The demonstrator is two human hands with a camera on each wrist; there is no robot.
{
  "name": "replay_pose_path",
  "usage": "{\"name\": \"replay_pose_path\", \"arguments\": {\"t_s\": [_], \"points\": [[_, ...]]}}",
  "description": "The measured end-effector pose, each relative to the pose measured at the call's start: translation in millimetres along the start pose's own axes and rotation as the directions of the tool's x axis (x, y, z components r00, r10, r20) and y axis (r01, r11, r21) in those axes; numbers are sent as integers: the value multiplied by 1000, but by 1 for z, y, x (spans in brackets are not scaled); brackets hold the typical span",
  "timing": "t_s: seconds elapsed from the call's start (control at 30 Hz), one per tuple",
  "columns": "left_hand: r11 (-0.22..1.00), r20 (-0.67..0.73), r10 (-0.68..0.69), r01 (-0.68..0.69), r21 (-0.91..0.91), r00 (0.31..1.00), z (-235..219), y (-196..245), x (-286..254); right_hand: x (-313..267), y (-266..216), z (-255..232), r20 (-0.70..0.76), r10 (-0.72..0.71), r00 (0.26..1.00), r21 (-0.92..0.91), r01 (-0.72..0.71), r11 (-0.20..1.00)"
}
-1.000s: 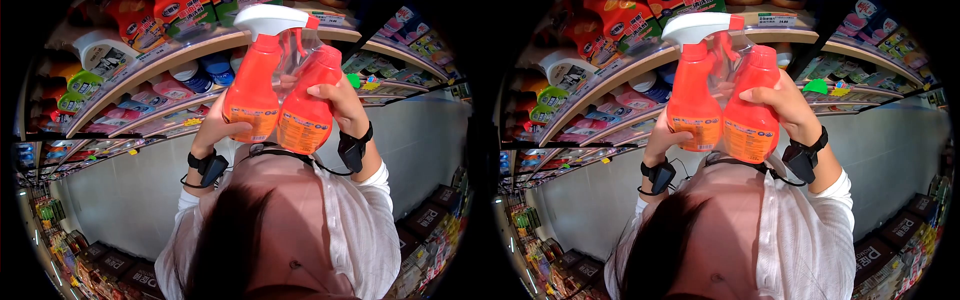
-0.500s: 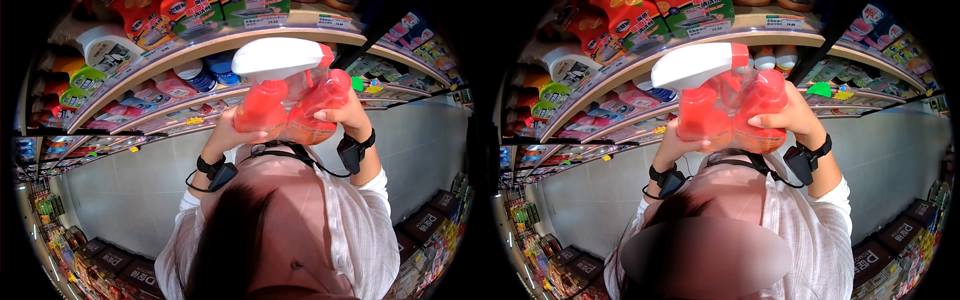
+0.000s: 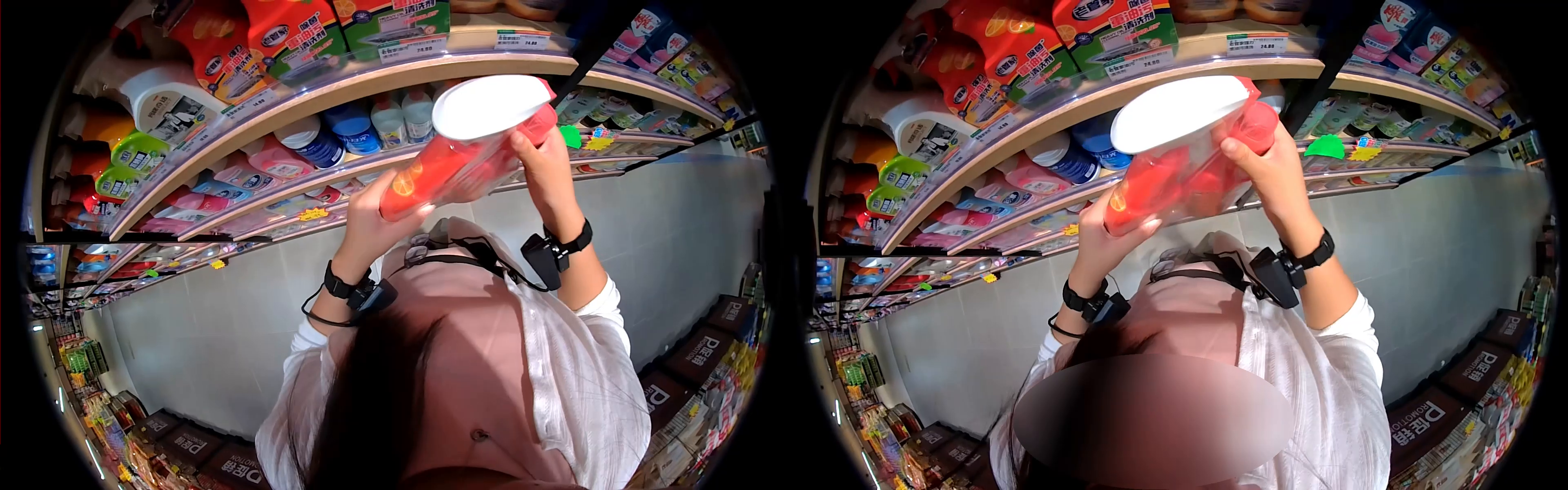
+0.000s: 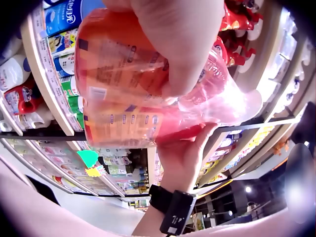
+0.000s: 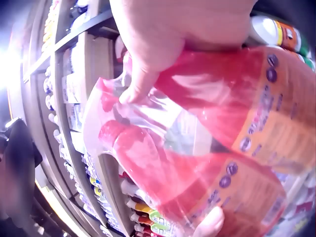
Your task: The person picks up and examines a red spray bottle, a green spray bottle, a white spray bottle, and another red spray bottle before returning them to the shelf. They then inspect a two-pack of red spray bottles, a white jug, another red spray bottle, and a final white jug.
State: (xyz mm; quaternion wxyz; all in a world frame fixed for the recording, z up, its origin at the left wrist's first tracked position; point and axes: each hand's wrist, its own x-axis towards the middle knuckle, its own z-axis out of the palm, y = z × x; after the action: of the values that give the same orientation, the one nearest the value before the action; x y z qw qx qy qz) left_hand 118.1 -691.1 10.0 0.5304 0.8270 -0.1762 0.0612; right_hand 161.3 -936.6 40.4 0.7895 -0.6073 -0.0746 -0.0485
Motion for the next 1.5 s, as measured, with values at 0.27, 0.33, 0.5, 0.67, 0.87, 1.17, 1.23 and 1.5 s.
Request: {"name": "replay_pose_path", "arguments": {"t_s": [0.27,0.33,0.5,0.67,0.87,1.17,1.23,1.5], "points": [[738,286,-6,197,-645,958,-7,-13,27,16,4,-4,-148,-112,983,189,140,972],[483,354,80,274,-832,932,-9,-37,27,16,-5,-9,-103,-133,986,206,152,967],[148,577,-207,608,-780,790,17,-23,22,34,-7,-5,187,-286,940,301,222,927],[-220,606,-217,567,-794,765,40,-23,33,64,-2,4,492,-489,720,490,234,839],[12,463,-271,484,-875,844,39,-26,35,53,-24,13,510,-159,846,298,0,955],[19,242,-361,266,-964,901,44,-5,37,-26,-7,-31,-41,173,984,140,-166,976],[70,169,-379,210,-975,910,49,-1,43,-28,-13,-38,17,152,988,403,-146,904],[67,69,-310,94,-993,948,79,-2,44,-23,-31,-43,-156,72,985,317,-19,948]]}}
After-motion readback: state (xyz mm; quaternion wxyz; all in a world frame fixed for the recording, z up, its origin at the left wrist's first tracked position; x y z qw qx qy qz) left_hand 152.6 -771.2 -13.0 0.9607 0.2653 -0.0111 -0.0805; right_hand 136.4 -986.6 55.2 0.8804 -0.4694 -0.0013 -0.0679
